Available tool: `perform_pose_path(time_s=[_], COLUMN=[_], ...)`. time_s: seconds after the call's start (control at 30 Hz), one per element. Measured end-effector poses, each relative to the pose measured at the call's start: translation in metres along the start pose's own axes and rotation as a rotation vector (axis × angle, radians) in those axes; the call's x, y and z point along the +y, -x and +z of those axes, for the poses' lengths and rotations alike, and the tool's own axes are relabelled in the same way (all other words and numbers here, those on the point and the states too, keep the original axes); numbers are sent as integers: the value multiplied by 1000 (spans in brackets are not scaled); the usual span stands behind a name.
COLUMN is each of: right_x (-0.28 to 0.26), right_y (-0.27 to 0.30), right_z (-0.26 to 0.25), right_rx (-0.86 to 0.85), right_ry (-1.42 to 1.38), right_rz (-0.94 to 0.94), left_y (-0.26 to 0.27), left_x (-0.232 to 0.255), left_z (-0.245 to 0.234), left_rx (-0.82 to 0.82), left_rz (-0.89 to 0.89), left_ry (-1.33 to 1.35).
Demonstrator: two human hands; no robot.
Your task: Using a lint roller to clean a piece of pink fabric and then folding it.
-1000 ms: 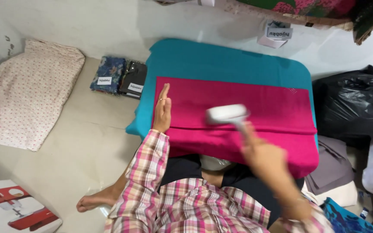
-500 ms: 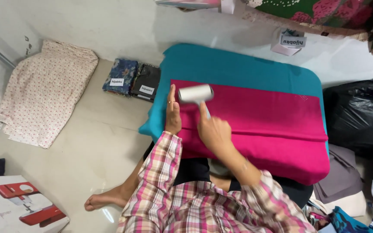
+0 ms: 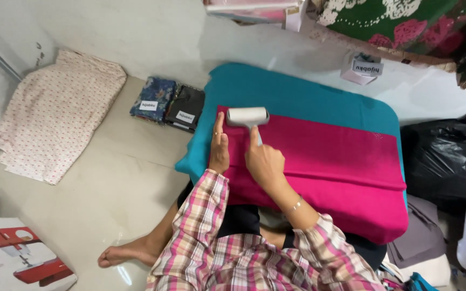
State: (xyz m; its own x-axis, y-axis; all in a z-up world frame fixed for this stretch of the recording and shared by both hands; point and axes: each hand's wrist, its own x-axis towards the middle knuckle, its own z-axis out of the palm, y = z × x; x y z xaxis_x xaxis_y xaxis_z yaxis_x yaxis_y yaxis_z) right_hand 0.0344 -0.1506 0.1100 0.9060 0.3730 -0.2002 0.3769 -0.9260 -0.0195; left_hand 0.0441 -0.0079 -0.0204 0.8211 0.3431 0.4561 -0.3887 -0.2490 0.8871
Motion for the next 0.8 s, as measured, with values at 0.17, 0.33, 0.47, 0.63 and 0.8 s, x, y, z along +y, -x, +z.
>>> perform_pose_path(time_s=[0.17,0.33,0.47,0.63,0.8], right_x=[-2,5,6,0,5], right_y=[27,121,121,39,3], right_z=[-4,24,20,-1,6], right_rx=[-8,407,472,-30,56], right_ry=[-4,99,245,-67,-34], right_rz=[-3,-87,-137,33,-2], left_y=[4,3,1,2,1], left_x=[-4,12,12,4,3], left_z=[0,0,0,-1,-1], left_rx=[-11,-32,-38,-34,-35], left_rz=[-10,-29,-18,-18,-3], left_ry=[3,13,7,-31,-51])
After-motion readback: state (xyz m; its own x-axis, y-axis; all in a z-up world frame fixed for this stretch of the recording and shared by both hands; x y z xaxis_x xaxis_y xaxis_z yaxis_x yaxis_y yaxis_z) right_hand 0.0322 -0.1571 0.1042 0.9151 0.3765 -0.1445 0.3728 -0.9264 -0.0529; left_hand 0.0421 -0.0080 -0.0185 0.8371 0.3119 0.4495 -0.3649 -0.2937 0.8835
